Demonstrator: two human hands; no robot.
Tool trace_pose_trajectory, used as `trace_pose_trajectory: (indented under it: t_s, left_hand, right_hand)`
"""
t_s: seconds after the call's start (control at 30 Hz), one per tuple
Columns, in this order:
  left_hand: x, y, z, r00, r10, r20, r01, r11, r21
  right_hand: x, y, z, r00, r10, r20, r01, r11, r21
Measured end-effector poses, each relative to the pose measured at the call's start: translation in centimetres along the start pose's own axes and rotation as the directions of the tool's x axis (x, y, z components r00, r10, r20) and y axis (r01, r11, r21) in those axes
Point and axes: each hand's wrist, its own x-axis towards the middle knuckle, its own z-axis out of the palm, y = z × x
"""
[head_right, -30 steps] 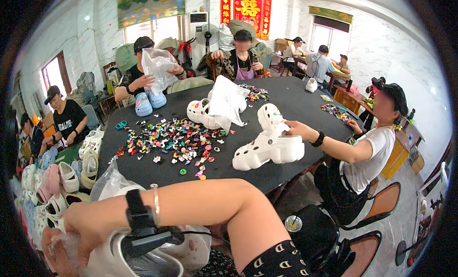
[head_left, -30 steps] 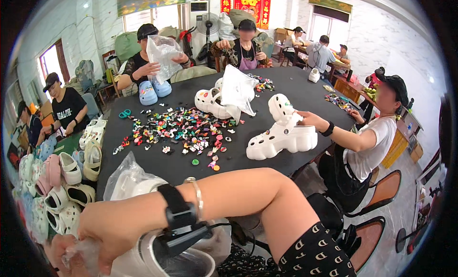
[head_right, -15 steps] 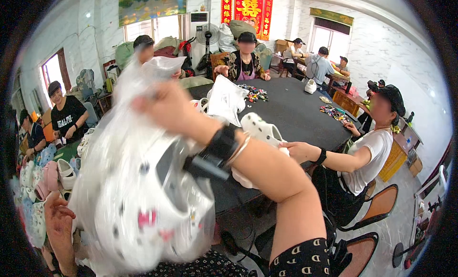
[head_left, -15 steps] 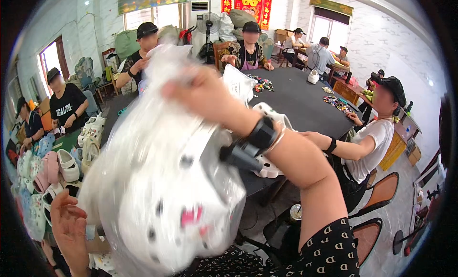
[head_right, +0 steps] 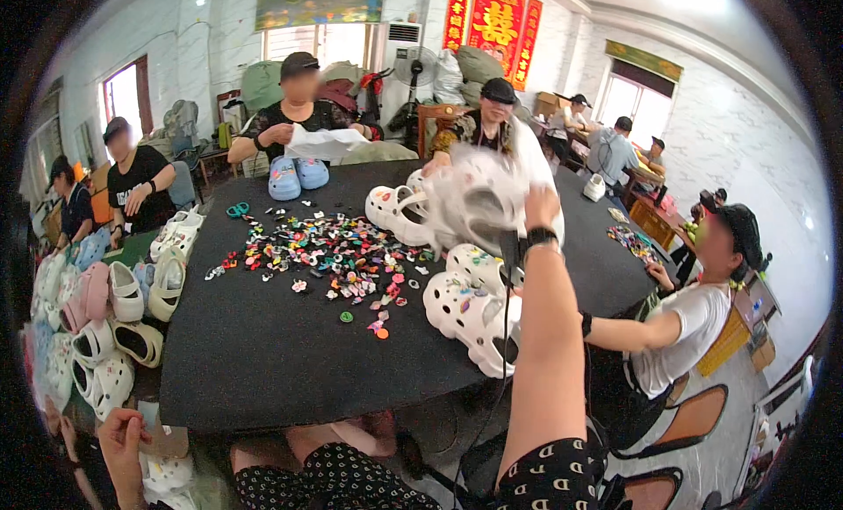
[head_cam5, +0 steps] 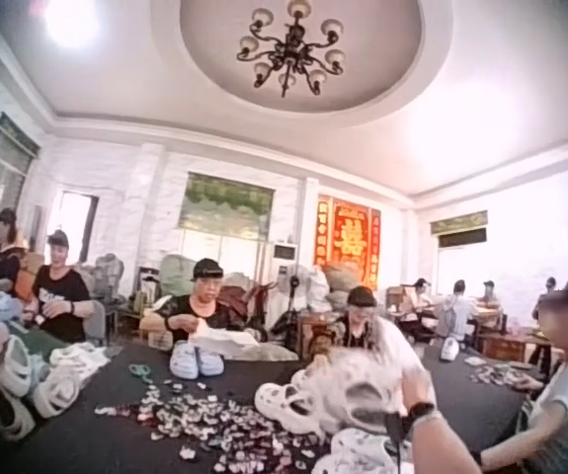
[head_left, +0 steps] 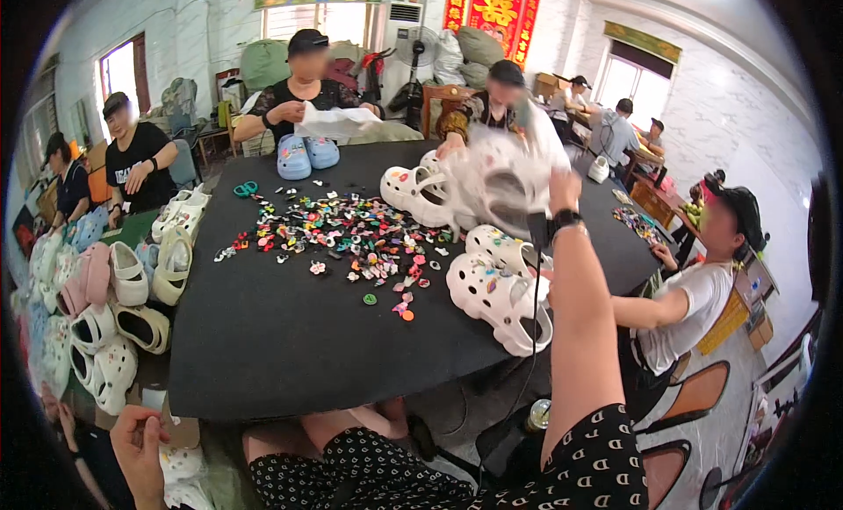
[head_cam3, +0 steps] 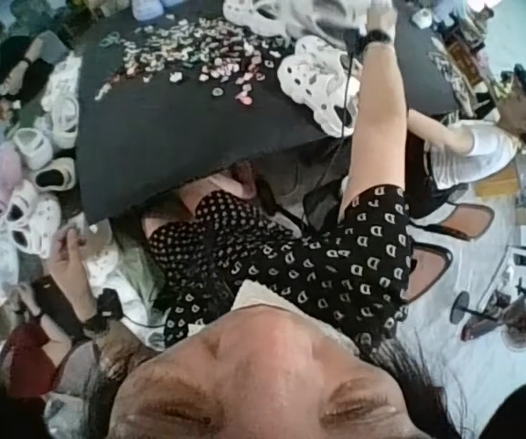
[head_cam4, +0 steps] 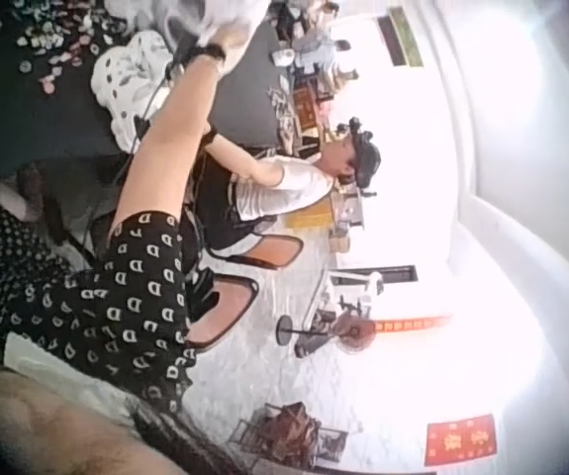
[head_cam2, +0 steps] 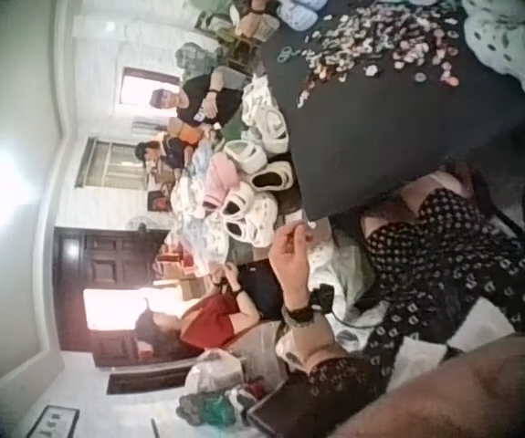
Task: Workers are manually attaching decorative charms into the ventilation holes of plastic clogs at a large workshop table.
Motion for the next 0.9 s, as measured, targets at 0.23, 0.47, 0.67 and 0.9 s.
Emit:
trace_pose_trajectory:
  t_s: [0.23,0.47,0.67,0.9]
  left_hand:
    - [-0.6,-1.6,1.4,0.993,-0.116,0.015,0.116,0.993,-0.014]
    - [-0.3,-1.1,4.9,0.985,-0.168,0.049,0.171,0.982,-0.073]
    - [-0.1,-1.0,5.9,0.978,-0.132,0.16,0.147,0.986,-0.084]
    - [-1.1,-1.4,6.0,0.975,-0.129,0.18,0.143,0.987,-0.067]
  right_hand:
    - [-5.0,5.4,0.8,0.911,0.117,0.395,-0.351,0.723,0.595]
    - [-9.6,-3.9,-11.4,0.722,-0.323,0.612,0.332,0.938,0.104]
    - [-14.8,-6.5,-14.9,0.243,-0.479,0.843,0.51,0.803,0.309]
    - [-17.3,-6.3,-14.9,0.23,-0.218,0.948,0.443,0.891,0.097]
